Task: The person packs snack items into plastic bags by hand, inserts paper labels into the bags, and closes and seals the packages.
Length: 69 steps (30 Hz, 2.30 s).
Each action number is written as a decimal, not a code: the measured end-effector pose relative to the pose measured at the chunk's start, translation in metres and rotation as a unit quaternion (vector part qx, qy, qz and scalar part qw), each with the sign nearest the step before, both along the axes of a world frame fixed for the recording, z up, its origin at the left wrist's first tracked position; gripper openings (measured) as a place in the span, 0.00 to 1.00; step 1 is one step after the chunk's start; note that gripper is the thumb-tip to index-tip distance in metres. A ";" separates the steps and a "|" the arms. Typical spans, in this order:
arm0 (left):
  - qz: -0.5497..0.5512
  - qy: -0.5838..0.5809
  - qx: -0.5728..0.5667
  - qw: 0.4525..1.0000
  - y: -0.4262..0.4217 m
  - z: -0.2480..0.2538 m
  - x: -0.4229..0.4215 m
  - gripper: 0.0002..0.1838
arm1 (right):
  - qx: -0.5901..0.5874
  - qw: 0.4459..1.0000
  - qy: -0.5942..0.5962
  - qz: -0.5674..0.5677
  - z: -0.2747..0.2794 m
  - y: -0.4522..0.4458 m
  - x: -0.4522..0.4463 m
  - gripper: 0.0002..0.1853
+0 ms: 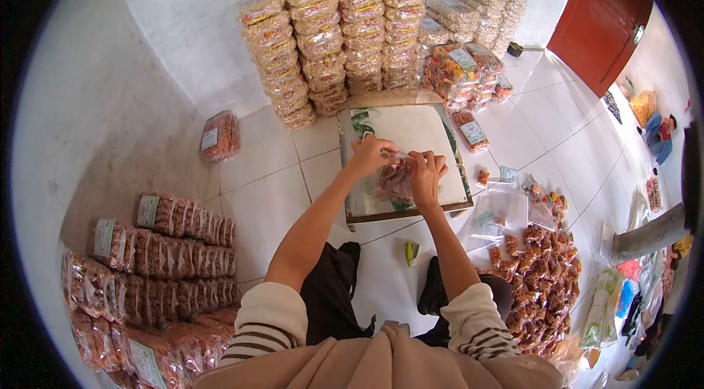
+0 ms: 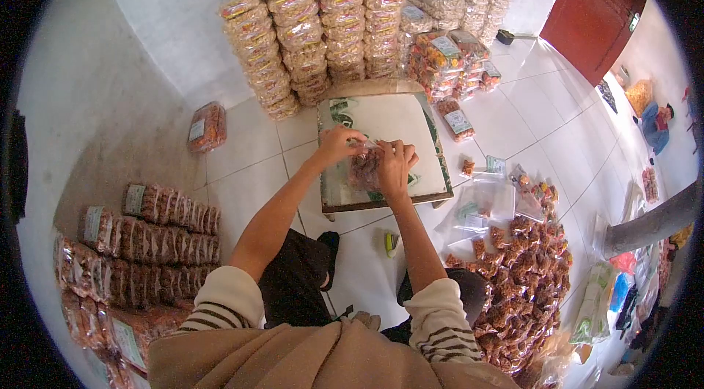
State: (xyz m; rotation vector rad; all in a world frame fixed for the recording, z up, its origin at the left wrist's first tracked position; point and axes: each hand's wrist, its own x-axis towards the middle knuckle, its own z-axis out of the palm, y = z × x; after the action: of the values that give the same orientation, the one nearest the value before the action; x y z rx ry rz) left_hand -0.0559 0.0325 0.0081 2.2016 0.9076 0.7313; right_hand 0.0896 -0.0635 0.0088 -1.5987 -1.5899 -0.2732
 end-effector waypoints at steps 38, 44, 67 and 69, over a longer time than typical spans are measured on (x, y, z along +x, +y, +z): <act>0.143 0.071 0.189 0.969 -0.018 0.024 0.028 0.11 | -0.094 0.994 -0.058 -0.007 0.010 0.023 0.022 0.06; 0.095 -0.019 0.215 0.972 -0.005 0.018 0.030 0.09 | -0.031 0.992 -0.124 0.012 0.020 0.022 0.035 0.05; 0.119 0.209 0.051 0.969 -0.023 0.017 0.050 0.17 | -0.015 0.978 -0.073 0.197 0.026 -0.016 0.034 0.20; 0.129 0.197 0.134 0.963 -0.025 0.004 0.053 0.17 | -0.023 0.975 -0.057 0.214 0.024 -0.014 0.036 0.19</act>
State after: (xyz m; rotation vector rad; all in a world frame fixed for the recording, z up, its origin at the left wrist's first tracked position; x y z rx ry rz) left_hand -0.0032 0.0079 0.0123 2.5522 1.3829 0.5658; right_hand 0.1258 -0.0774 0.0325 -1.2495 -1.9934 -0.0983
